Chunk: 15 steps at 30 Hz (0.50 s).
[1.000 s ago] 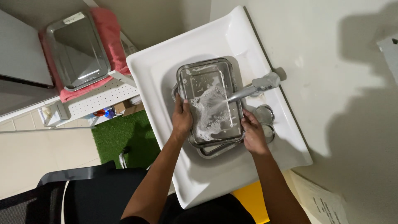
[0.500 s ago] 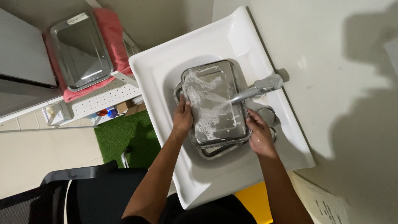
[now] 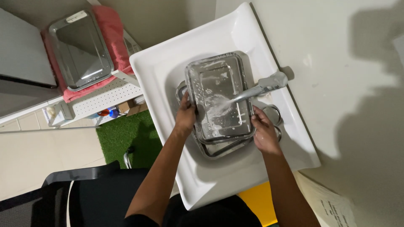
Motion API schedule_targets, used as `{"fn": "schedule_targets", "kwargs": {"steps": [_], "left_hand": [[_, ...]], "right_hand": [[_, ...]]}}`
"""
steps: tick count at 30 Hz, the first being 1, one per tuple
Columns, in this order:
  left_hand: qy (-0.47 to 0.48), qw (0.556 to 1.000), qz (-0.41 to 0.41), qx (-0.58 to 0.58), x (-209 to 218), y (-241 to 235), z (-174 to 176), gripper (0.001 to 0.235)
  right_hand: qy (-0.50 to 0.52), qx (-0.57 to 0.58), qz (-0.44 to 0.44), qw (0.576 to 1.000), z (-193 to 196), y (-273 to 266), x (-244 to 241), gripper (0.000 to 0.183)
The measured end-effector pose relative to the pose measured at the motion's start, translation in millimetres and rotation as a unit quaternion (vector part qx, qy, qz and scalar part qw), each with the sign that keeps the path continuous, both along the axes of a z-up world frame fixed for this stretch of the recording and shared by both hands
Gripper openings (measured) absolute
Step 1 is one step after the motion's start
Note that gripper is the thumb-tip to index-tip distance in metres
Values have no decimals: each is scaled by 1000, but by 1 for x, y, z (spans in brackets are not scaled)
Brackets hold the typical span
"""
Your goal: The person washes several rectangular metal trays in a white sink. They rinse each tray under running water, scrub them with a yellow sponge, and place the cleaned trays on a nearby shelf. The person also uses a pink towel to wipe the sink area.
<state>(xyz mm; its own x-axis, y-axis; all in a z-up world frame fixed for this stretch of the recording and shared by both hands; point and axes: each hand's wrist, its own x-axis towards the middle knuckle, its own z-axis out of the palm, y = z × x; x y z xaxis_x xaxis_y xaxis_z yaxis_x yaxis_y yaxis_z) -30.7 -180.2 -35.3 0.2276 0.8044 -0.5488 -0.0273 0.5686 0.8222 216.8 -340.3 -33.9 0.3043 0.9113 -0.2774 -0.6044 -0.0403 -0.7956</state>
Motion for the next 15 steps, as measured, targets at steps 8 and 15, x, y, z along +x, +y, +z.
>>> {"fn": "schedule_targets", "kwargs": {"steps": [8,15], "left_hand": [[-112,991,45,54,-12,8,-13,59],[-161,982,82,56,-23,13,11,58]], "right_hand": [[-50,-23,-34,998,-24,24,-9,37],[-89,-72,-69,991,-31,40,-17,35]]}}
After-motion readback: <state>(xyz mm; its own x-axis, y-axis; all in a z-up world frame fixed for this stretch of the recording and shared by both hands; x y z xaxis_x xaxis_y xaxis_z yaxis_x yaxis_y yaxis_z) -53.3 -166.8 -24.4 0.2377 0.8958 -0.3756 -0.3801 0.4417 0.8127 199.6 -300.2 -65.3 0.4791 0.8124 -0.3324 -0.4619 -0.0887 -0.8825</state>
